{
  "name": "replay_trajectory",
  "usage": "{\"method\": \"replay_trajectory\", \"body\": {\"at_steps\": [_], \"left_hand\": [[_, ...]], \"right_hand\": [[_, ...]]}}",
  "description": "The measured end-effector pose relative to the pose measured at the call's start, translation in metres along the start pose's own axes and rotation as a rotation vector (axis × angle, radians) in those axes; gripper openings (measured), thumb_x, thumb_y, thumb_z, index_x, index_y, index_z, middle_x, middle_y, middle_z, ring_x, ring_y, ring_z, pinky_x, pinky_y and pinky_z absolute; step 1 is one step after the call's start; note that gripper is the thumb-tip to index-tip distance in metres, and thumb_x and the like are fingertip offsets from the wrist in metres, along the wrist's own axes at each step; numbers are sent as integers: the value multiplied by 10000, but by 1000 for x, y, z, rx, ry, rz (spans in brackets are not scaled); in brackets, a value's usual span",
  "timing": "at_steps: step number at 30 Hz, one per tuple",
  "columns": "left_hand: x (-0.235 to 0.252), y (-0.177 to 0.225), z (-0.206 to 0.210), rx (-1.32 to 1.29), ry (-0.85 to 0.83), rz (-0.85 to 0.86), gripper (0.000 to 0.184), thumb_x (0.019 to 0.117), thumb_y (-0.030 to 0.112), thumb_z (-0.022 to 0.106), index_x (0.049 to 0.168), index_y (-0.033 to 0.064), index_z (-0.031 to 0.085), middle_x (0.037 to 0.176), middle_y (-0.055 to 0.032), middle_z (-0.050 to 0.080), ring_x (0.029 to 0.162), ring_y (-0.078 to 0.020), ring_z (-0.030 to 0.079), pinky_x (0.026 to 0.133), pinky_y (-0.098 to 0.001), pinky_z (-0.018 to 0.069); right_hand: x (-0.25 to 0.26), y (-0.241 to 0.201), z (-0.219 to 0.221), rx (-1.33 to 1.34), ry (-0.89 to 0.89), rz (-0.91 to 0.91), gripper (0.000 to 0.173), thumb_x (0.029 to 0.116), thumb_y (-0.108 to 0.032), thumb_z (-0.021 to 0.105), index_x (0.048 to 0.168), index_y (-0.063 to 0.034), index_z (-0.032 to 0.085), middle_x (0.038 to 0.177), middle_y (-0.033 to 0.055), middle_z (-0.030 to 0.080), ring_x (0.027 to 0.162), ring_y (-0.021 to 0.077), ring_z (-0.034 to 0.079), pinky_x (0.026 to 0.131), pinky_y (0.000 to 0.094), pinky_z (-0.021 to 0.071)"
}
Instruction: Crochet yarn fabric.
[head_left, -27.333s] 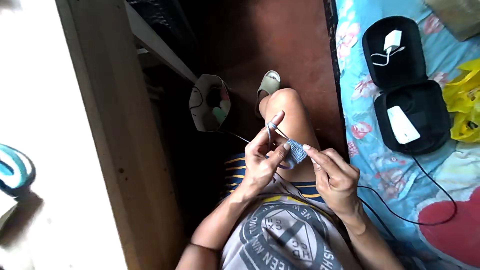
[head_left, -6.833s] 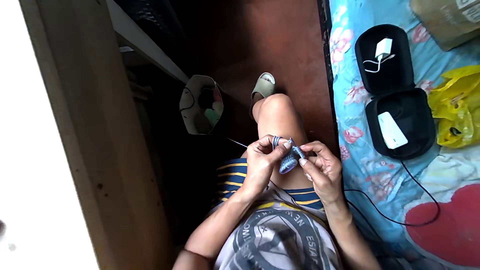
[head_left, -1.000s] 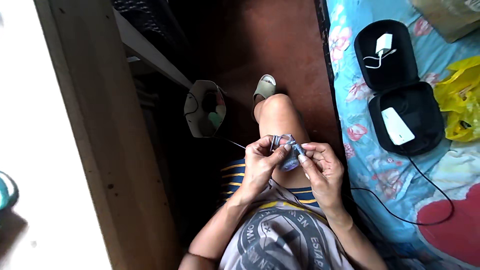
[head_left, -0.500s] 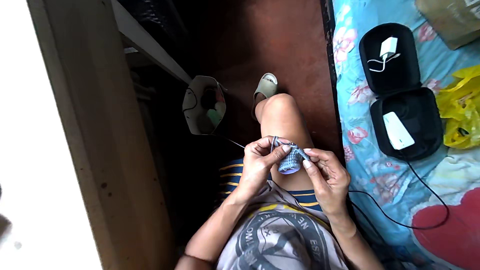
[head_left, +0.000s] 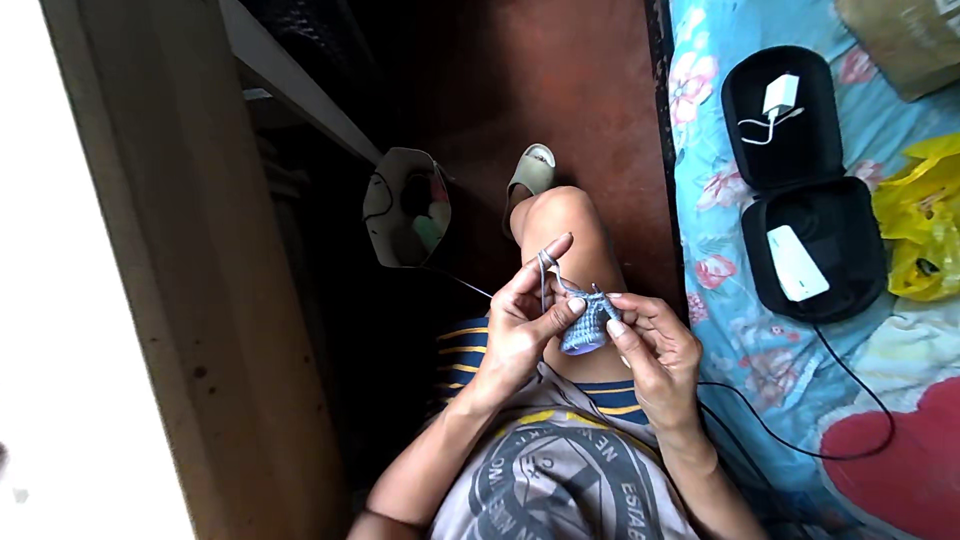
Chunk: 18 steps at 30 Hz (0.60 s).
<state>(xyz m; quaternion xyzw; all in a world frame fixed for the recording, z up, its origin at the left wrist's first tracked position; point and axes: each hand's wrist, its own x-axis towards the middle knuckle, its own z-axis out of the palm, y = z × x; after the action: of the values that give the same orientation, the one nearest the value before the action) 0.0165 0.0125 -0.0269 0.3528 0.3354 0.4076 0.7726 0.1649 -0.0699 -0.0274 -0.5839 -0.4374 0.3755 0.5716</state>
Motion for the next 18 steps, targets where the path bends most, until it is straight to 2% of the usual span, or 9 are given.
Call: {"method": "replay_trajectory", "body": {"at_steps": [2,6,8,14,18], "left_hand": [[0,-1,0,-11,-6,6,683,883,-111,641,1515,86,473,897,-62,703,751,-102,674,728,-251,587],[0,0,2,-11,-11,18,894,877,-129,631,1626,181,254,881,-58,691,746,-104,676,742,-257,590],[0,0,3,-5,-11,17,937,872,-132,629,1640,193,200,874,-53,689,738,-100,675,739,-251,589],[-1,1,3,28,-14,38,947,875,-110,641,1645,187,177,879,-58,679,737,-109,670,711,-248,584],[-3,2,6,60,-14,90,957,866,-118,635,1642,185,166,883,-35,683,743,-94,670,715,-238,584]], "right_hand": [[-1,1,-1,10,-1,-3,227,964,11,572,1162,48,676,933,-6,718,764,-31,618,652,126,513],[0,1,-1,20,-2,9,233,961,8,570,1167,39,674,945,-8,721,776,-26,629,663,129,521],[0,0,-1,44,-6,34,237,961,10,565,1171,28,671,938,-15,718,754,-27,617,641,128,506],[2,-3,-1,105,-22,136,241,957,12,560,1174,20,663,920,-13,712,711,-18,601,604,134,487],[1,-2,-1,120,-21,136,233,962,-1,566,1173,8,665,938,-15,715,710,-27,592,598,129,476]]}}
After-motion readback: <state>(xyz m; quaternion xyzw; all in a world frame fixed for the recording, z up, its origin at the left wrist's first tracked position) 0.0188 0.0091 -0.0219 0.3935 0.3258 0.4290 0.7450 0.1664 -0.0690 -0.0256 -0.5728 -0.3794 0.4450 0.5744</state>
